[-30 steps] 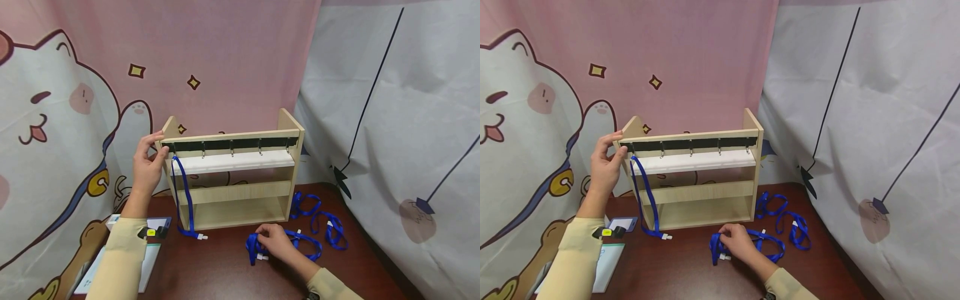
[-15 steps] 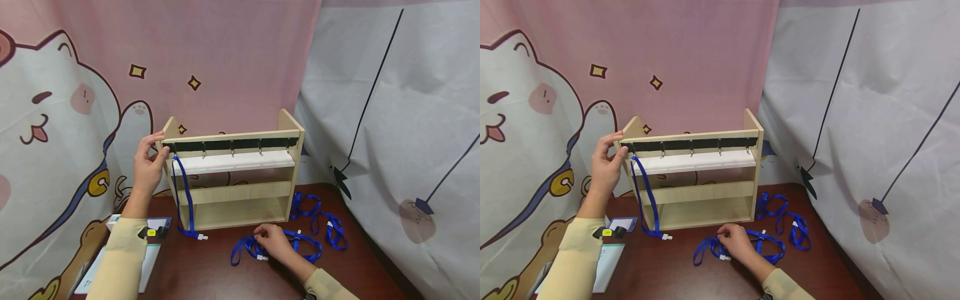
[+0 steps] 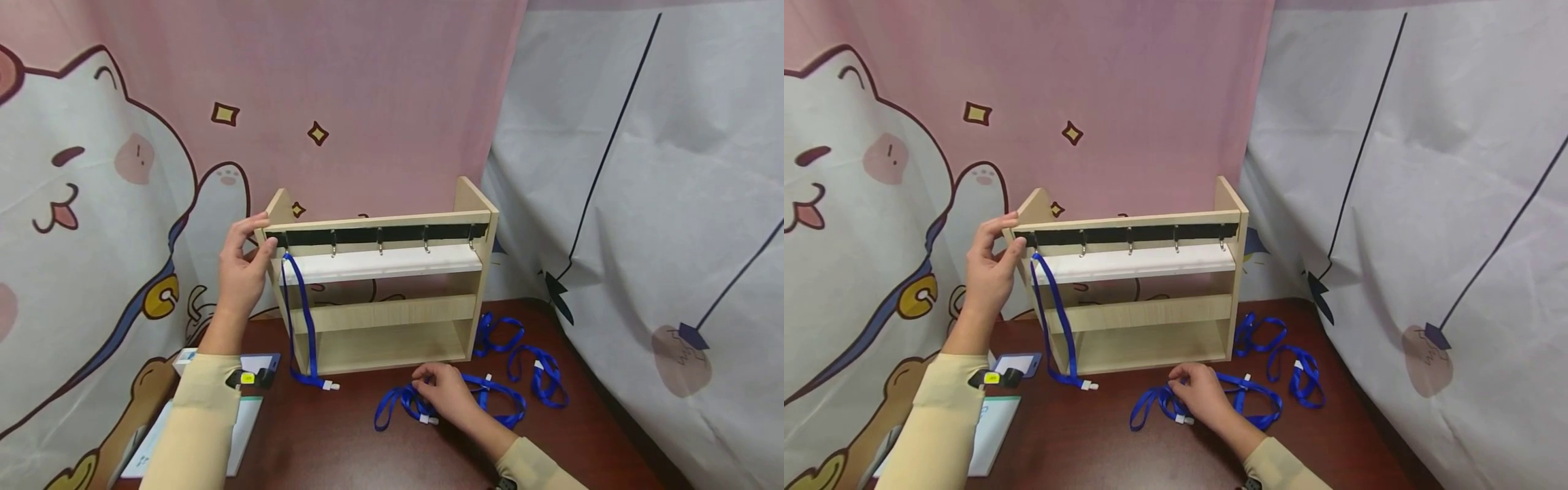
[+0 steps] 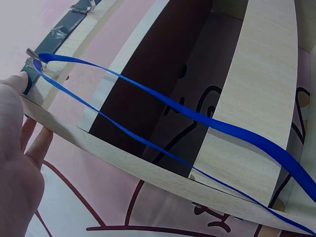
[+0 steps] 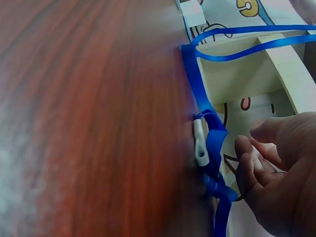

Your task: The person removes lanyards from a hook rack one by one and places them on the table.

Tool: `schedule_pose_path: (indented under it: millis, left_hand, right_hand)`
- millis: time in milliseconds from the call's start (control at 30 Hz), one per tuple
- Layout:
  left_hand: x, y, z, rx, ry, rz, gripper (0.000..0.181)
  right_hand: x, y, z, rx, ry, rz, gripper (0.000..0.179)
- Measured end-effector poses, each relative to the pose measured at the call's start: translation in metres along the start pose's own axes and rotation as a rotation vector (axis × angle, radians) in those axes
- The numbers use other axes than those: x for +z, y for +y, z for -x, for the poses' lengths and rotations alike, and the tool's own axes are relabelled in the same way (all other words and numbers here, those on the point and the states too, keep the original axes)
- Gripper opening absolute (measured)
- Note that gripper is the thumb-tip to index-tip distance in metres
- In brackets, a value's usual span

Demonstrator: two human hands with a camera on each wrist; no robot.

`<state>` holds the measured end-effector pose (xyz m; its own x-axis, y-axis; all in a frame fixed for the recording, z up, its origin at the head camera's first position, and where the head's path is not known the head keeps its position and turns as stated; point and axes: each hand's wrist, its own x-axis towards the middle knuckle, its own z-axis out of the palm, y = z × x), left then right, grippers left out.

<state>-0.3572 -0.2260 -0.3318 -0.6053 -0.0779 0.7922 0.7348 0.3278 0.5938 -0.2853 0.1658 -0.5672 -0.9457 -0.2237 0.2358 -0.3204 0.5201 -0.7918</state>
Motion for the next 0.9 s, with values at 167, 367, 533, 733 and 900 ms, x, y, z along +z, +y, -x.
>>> schedule_pose_path:
  millis: [167,367,533,733,900]
  left_hand:
    - [0.003,0.001,-0.001,-0.001,-0.004,-0.013,0.033]
    - [0.009,0.001,-0.003,-0.008,-0.001,-0.017,0.032]
    - [0.006,0.000,-0.004,-0.002,0.003,-0.020,0.034]
    - [0.002,-0.002,-0.003,0.007,-0.010,-0.027,0.034]
    - [-0.002,-0.003,-0.001,0.002,-0.005,-0.021,0.033]
  right_hand:
    - [0.000,-0.014,-0.003,-0.006,0.000,-0.044,0.009]
    - [0.014,-0.047,-0.016,-0.106,0.041,-0.073,0.007]
    - [0.037,-0.090,-0.039,-0.210,0.093,-0.092,0.014]
    - [0.060,-0.152,-0.063,-0.285,0.105,-0.168,0.033]
    - [0.076,-0.192,-0.077,-0.316,0.132,-0.198,0.045]
